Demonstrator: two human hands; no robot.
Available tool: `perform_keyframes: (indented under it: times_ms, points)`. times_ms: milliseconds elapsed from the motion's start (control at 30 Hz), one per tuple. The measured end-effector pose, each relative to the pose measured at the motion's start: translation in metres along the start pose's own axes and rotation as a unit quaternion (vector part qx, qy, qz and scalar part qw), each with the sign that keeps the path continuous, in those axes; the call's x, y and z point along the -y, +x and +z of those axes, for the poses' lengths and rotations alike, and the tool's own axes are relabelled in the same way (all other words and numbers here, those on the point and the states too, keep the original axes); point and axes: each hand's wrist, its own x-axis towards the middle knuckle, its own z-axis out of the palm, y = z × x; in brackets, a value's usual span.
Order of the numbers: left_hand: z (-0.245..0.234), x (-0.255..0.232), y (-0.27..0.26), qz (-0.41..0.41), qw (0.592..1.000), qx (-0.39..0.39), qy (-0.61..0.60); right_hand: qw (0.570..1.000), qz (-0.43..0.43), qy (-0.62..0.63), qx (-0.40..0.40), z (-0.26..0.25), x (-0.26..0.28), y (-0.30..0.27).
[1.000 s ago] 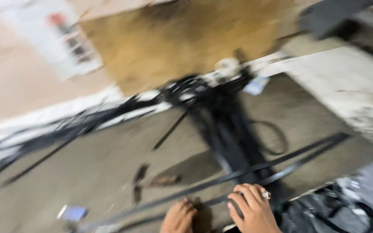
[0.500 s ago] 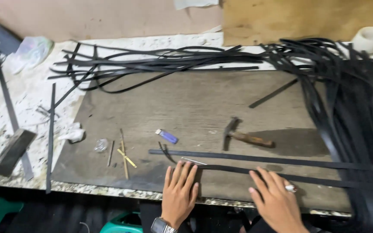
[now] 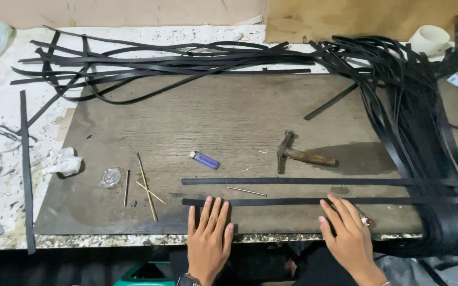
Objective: Punching a series of holes into a long leather strap using a hand punch and a hammer, then clearing the holes with a thin rod.
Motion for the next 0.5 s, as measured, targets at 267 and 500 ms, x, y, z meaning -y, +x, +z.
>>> perform_keyframes:
  times_ms: [267,500]
  points:
    - [0.007,-0.004,0.0,0.013,0.999,-0.011,0.029,0.998,-0.044,-0.011,-0.042,0.0,-0.005,0.007]
    - [0.007,-0.002,0.013,0.017,0.999,0.047,-0.009,0.997,-0.037,-0.031,-0.062,-0.001,-0.008,0.017]
